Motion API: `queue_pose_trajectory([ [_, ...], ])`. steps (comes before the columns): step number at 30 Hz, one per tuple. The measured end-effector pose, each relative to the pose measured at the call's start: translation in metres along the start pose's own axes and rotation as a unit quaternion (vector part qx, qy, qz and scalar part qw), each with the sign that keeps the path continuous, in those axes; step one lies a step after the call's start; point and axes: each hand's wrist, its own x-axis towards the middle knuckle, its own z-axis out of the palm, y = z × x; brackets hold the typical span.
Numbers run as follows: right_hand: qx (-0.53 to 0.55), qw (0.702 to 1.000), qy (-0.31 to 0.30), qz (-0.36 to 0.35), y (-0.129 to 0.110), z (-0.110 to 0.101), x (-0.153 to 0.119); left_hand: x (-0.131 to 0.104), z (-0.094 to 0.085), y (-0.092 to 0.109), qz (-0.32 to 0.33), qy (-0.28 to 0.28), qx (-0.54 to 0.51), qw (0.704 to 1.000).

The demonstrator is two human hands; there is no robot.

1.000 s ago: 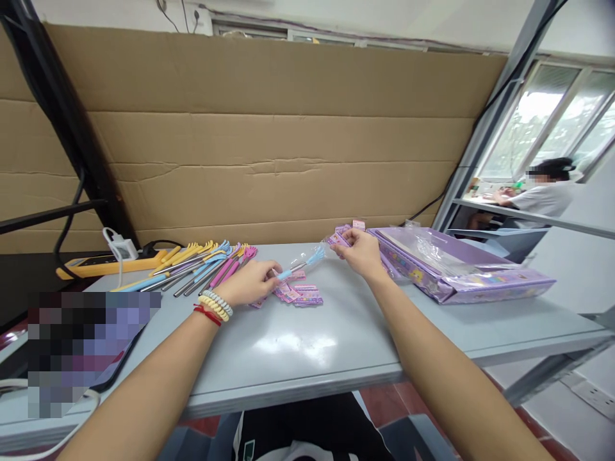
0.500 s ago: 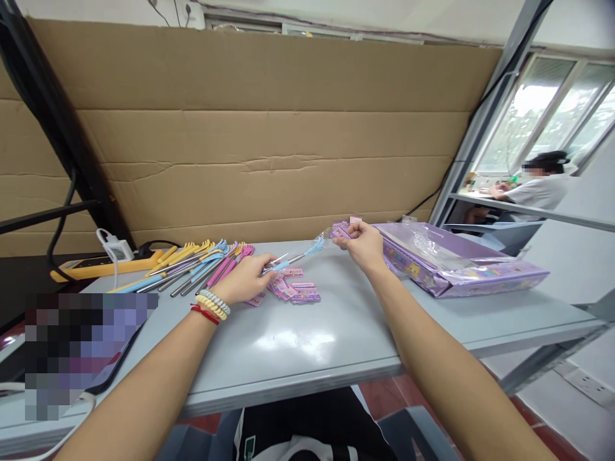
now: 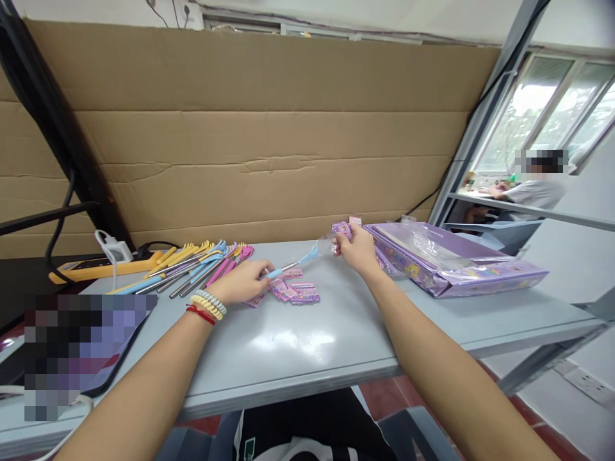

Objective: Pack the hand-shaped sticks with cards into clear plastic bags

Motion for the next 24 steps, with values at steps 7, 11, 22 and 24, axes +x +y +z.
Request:
queue_pose_trajectory([
  [7,0.109,0.984,-0.119,0.068,0.012,0.003,0.004,-0.006,-0.001,0.001,-0.039,-0.091,-0.017,0.995],
  [11,0.132,0.975,-0.159,0.077,0.02,0.006,0.006,-0.007,-0.003,0.002,-0.031,-0.041,0.078,0.996],
  [22,0.181,0.959,-0.214,0.029,0.02,0.01,0.005,0.096,0.037,0.066,-0.022,0.051,-0.145,0.988],
  [24,0.17,0.959,-0.227,0.026,0.022,0.006,0.005,0.103,0.047,0.065,-0.027,0.051,-0.192,0.98],
])
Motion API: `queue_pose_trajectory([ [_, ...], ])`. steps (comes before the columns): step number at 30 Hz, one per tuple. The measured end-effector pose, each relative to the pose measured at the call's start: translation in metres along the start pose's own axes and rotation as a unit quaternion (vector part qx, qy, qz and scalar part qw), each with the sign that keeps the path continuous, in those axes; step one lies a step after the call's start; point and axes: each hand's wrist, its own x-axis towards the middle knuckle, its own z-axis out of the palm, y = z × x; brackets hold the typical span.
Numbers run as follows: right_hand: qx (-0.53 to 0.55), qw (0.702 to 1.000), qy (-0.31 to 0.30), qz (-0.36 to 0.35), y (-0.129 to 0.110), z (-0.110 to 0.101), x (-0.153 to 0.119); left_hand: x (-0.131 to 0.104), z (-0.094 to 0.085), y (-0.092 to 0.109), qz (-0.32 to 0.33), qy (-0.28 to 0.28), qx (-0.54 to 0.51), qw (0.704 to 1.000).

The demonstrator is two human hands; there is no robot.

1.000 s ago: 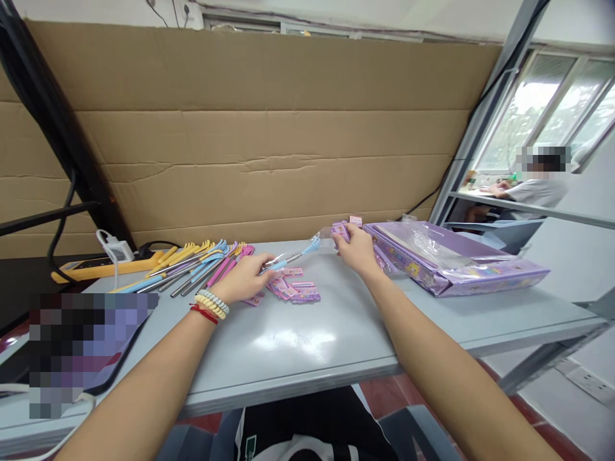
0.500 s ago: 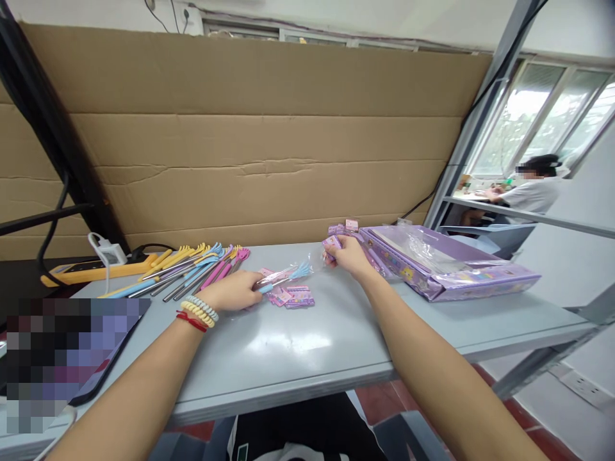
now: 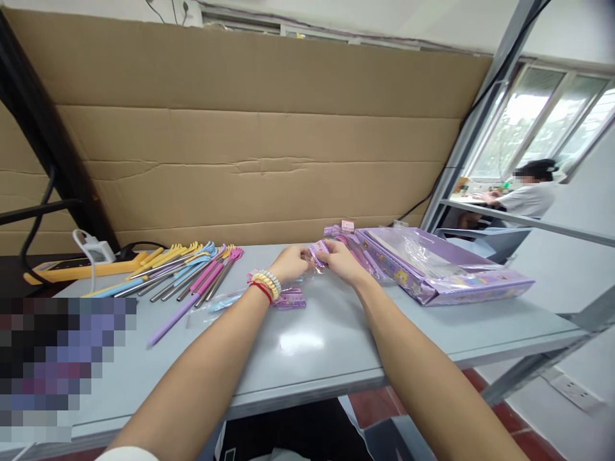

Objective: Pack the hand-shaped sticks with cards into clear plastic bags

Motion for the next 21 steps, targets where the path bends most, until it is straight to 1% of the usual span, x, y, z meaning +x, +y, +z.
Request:
queue_pose_trajectory([
  [2,0.005,1.0,0.0,0.029,0.0,-0.003,0.0,-0.001,0.003,-0.006,-0.004,0.031,-0.007,0.999],
  [3,0.012,0.999,0.012,0.045,0.0,-0.003,0.0,-0.003,0.003,-0.008,-0.002,0.046,-0.003,0.999],
  [5,0.022,0.996,0.058,0.064,-0.001,-0.001,0.001,-0.006,0.001,-0.011,0.004,0.069,0.009,0.998],
  [7,0.031,0.992,0.102,0.061,-0.003,0.003,0.001,-0.008,-0.001,-0.01,0.001,0.085,0.014,0.996],
  [8,0.039,0.992,0.111,0.055,-0.004,0.006,0.001,-0.008,-0.002,-0.009,-0.002,0.088,0.012,0.996],
  [11,0.073,0.992,0.097,0.03,-0.007,0.011,-0.001,-0.007,-0.003,-0.006,-0.004,0.089,-0.022,0.996],
  [14,0.066,0.995,0.068,0.019,-0.008,0.012,-0.002,-0.007,-0.003,-0.005,-0.009,0.099,-0.078,0.992],
  [17,0.044,0.996,0.073,0.018,-0.009,0.009,-0.002,-0.007,-0.003,-0.006,-0.016,0.104,-0.102,0.989],
  [19,0.068,0.994,0.085,0.025,-0.01,0.006,-0.002,-0.007,-0.004,-0.007,-0.014,0.107,-0.106,0.988],
  [21,0.103,0.991,0.081,0.031,-0.011,0.002,-0.002,-0.007,-0.004,-0.008,-0.011,0.111,-0.109,0.988],
])
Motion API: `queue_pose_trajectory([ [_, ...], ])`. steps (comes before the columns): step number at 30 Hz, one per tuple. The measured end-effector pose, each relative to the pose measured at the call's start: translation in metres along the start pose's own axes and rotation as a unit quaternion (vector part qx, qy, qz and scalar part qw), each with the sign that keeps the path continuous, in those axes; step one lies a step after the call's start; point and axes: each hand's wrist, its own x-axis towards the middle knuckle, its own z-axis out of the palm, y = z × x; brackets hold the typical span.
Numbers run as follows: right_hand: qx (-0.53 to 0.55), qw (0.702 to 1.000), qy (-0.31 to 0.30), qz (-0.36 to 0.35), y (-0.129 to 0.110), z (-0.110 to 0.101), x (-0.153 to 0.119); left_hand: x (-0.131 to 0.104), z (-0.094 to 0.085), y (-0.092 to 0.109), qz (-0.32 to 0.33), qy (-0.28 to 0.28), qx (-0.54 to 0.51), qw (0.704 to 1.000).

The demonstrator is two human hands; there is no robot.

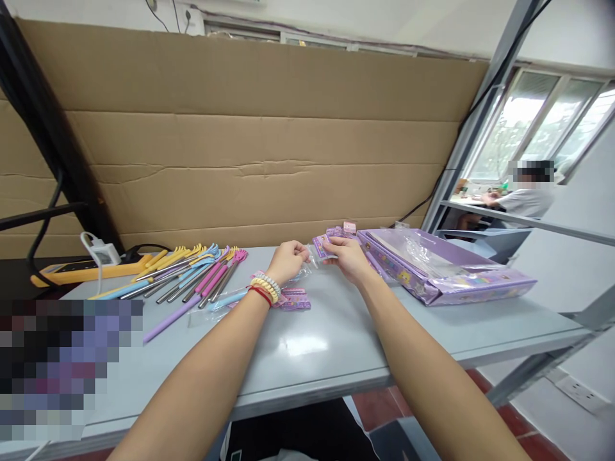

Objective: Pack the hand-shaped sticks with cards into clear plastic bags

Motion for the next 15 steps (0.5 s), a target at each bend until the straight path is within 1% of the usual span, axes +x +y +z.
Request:
queue_pose_trajectory([
  [3,0.008,1.0,-0.017,-0.001,0.0007,-0.0051,0.001,0.0009,-0.0002,-0.0008,0.002,0.001,-0.008,1.0],
  [9,-0.066,0.997,-0.006,-0.039,0.0045,-0.0086,0.002,0.0002,0.0005,-0.0017,-0.009,0.013,-0.033,0.999],
  [11,-0.107,0.993,0.003,-0.045,0.0044,-0.0073,0.0015,-0.0009,0.0007,-0.0009,-0.008,0.012,-0.035,0.999],
  [15,-0.177,0.982,0.041,-0.051,0.0037,-0.0043,0.0014,-0.003,0.001,0.0023,-0.008,0.002,-0.023,1.0],
])
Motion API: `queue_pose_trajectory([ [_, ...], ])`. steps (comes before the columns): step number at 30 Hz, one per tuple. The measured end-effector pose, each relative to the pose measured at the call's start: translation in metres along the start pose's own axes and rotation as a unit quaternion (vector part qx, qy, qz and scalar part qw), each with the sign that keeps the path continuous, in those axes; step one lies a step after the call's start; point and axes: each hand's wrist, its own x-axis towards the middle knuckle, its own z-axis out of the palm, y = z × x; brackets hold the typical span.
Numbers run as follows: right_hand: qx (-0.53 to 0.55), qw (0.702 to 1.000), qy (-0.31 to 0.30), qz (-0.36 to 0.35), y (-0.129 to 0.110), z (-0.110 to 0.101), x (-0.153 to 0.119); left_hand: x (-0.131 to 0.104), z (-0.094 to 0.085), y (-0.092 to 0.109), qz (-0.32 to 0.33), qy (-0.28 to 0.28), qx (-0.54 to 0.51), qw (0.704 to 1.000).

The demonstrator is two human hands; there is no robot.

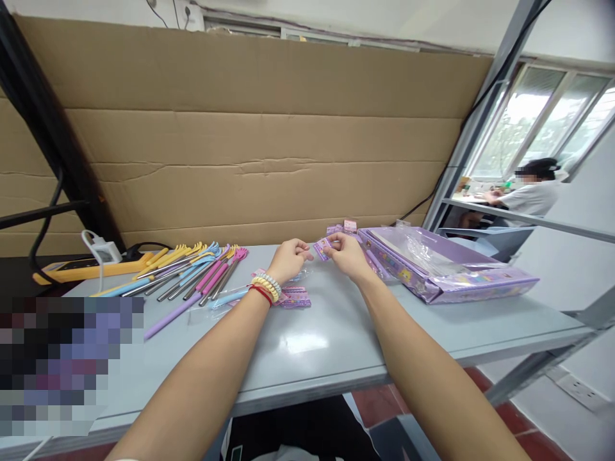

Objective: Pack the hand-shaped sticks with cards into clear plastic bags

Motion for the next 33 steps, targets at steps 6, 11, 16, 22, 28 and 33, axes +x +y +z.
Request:
queue_pose_trajectory([
  [6,-0.037,0.999,0.031,-0.009,-0.004,0.001,-0.001,-0.001,0.001,0.004,0.015,0.0,0.017,1.0],
  [11,-0.116,0.991,0.062,0.005,-0.014,0.008,-0.01,-0.001,0.002,-0.001,0.011,0.013,0.025,1.0],
  [16,-0.142,0.99,-0.003,0.01,-0.011,0.016,-0.013,0.001,0.001,-0.009,0.011,-0.029,-0.046,0.998],
  [22,0.04,0.991,-0.131,0.011,-0.009,0.009,-0.012,0.004,-0.003,-0.013,-0.023,-0.019,-0.063,0.998],
  [28,-0.04,0.991,-0.122,0.045,-0.011,0.007,-0.013,0.0,-0.002,-0.011,-0.014,-0.049,-0.085,0.995],
  [33,-0.035,0.996,-0.078,0.041,-0.008,0.005,-0.013,-0.002,0.002,-0.005,-0.003,-0.082,-0.119,0.99],
])
